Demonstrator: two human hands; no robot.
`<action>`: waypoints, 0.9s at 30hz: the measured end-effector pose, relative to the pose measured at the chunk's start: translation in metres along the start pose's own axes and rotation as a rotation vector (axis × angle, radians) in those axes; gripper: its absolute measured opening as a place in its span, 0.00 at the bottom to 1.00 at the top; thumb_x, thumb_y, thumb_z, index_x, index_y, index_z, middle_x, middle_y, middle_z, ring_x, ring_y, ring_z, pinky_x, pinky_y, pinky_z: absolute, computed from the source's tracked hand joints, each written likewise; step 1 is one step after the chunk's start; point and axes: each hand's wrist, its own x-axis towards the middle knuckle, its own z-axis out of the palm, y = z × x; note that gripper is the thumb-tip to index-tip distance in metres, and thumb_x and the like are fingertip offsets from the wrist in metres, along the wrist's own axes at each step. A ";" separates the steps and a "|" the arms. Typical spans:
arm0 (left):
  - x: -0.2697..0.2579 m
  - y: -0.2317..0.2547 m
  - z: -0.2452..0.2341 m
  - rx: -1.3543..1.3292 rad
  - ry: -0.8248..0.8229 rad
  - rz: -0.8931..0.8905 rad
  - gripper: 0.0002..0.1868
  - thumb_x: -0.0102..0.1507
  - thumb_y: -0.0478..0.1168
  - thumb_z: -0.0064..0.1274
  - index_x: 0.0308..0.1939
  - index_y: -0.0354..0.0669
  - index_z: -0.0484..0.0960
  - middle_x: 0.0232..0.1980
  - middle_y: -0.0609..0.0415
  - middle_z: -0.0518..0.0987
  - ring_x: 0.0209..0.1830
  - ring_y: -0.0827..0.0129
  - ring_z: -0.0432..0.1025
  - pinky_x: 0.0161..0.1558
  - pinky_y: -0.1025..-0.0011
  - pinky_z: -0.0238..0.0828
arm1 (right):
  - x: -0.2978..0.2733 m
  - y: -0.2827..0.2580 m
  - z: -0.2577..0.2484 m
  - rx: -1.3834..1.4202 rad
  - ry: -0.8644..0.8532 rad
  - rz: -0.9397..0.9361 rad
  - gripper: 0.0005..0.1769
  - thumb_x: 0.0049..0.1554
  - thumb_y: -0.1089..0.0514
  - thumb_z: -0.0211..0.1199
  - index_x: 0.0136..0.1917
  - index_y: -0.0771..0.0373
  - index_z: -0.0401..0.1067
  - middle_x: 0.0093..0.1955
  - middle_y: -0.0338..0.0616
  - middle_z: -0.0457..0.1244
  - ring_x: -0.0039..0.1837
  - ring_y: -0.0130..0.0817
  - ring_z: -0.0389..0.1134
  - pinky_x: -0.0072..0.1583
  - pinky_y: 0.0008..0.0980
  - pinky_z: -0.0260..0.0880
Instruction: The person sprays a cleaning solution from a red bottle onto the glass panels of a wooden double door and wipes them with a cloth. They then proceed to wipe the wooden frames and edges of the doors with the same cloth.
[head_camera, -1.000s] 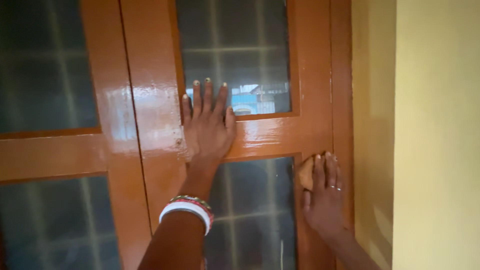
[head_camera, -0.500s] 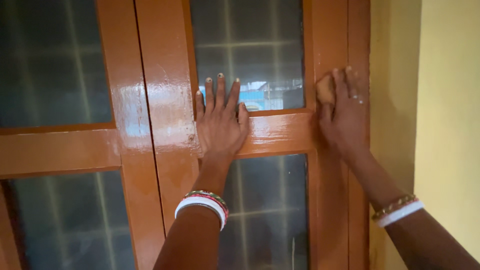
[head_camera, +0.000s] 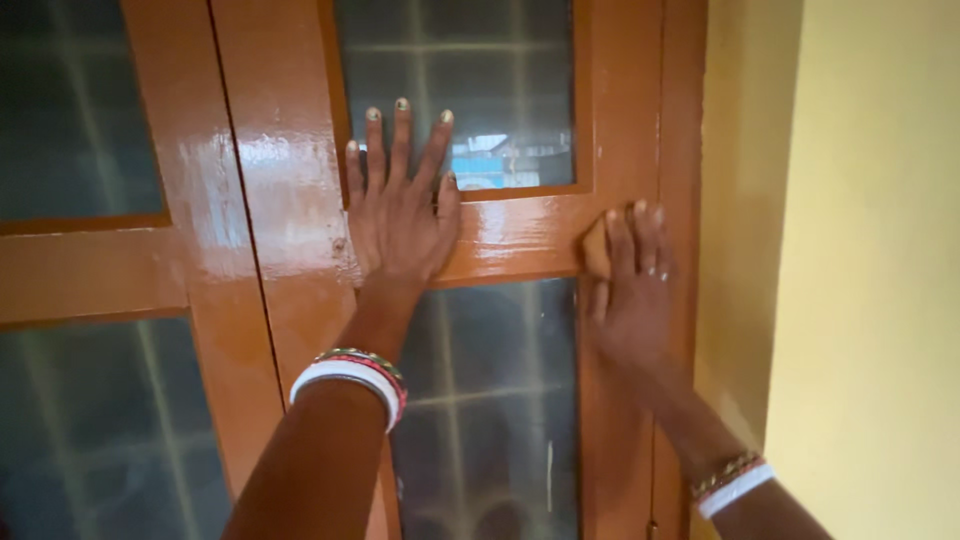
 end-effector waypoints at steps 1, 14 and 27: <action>0.001 0.000 -0.002 -0.007 -0.028 0.012 0.33 0.67 0.52 0.36 0.79 0.66 0.59 0.83 0.51 0.49 0.83 0.51 0.37 0.78 0.49 0.31 | -0.009 -0.002 -0.002 -0.019 -0.033 0.011 0.41 0.55 0.65 0.55 0.81 0.65 0.52 0.84 0.62 0.42 0.85 0.66 0.39 0.80 0.59 0.41; -0.111 -0.063 -0.026 0.059 0.009 -0.049 0.32 0.72 0.49 0.36 0.82 0.57 0.59 0.86 0.48 0.52 0.86 0.49 0.41 0.81 0.44 0.34 | -0.075 0.001 -0.015 0.044 -0.189 0.070 0.40 0.58 0.63 0.54 0.81 0.67 0.48 0.85 0.65 0.39 0.85 0.67 0.36 0.81 0.56 0.38; -0.114 -0.069 -0.018 0.033 0.059 -0.067 0.34 0.69 0.47 0.38 0.80 0.45 0.60 0.83 0.48 0.55 0.84 0.52 0.46 0.79 0.48 0.38 | 0.026 -0.086 0.053 0.164 -0.017 -0.021 0.40 0.56 0.68 0.52 0.82 0.64 0.55 0.85 0.60 0.45 0.86 0.61 0.41 0.84 0.53 0.41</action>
